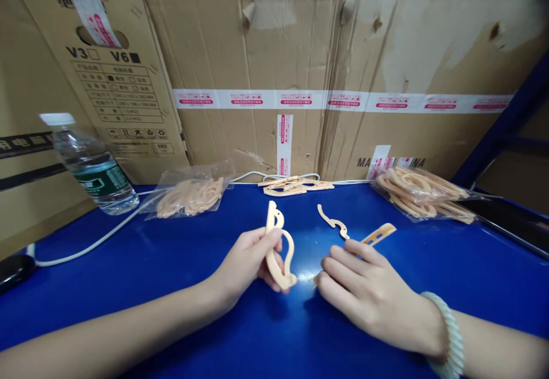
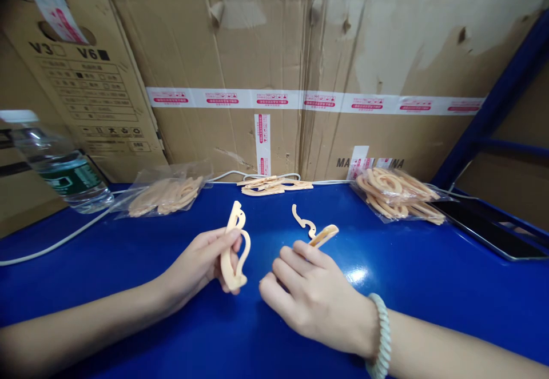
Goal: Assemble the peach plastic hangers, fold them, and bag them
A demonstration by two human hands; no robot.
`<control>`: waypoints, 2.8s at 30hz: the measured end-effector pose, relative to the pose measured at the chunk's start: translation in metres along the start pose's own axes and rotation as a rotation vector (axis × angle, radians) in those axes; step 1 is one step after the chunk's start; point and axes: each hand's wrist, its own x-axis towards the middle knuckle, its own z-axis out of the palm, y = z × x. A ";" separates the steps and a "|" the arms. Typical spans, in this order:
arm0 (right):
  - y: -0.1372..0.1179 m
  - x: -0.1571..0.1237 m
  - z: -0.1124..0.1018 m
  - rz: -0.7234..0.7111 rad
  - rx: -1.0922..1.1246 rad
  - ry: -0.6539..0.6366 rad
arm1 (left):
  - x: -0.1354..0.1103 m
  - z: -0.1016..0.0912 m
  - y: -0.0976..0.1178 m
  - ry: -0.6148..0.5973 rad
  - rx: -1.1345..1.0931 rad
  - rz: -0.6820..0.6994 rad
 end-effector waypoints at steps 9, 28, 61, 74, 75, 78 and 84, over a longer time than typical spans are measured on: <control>0.039 -0.009 0.012 0.071 0.093 -0.079 | 0.000 -0.001 0.001 0.015 -0.042 0.015; 0.105 -0.041 0.038 0.536 0.323 -0.315 | 0.000 -0.002 0.001 0.014 -0.039 0.000; 0.123 -0.051 0.041 0.536 0.240 -0.383 | -0.002 -0.001 0.004 -0.019 -0.015 -0.019; 0.070 -0.017 0.025 0.228 0.478 -0.370 | -0.005 0.001 0.007 -0.007 0.022 -0.039; 0.070 -0.018 0.026 0.242 0.484 -0.367 | -0.004 0.001 0.007 -0.006 0.021 -0.038; 0.077 -0.024 0.031 0.281 0.464 -0.339 | -0.004 0.002 0.007 -0.002 0.017 -0.033; 0.081 -0.030 0.038 0.335 0.422 -0.266 | -0.004 0.003 0.009 0.011 0.022 -0.040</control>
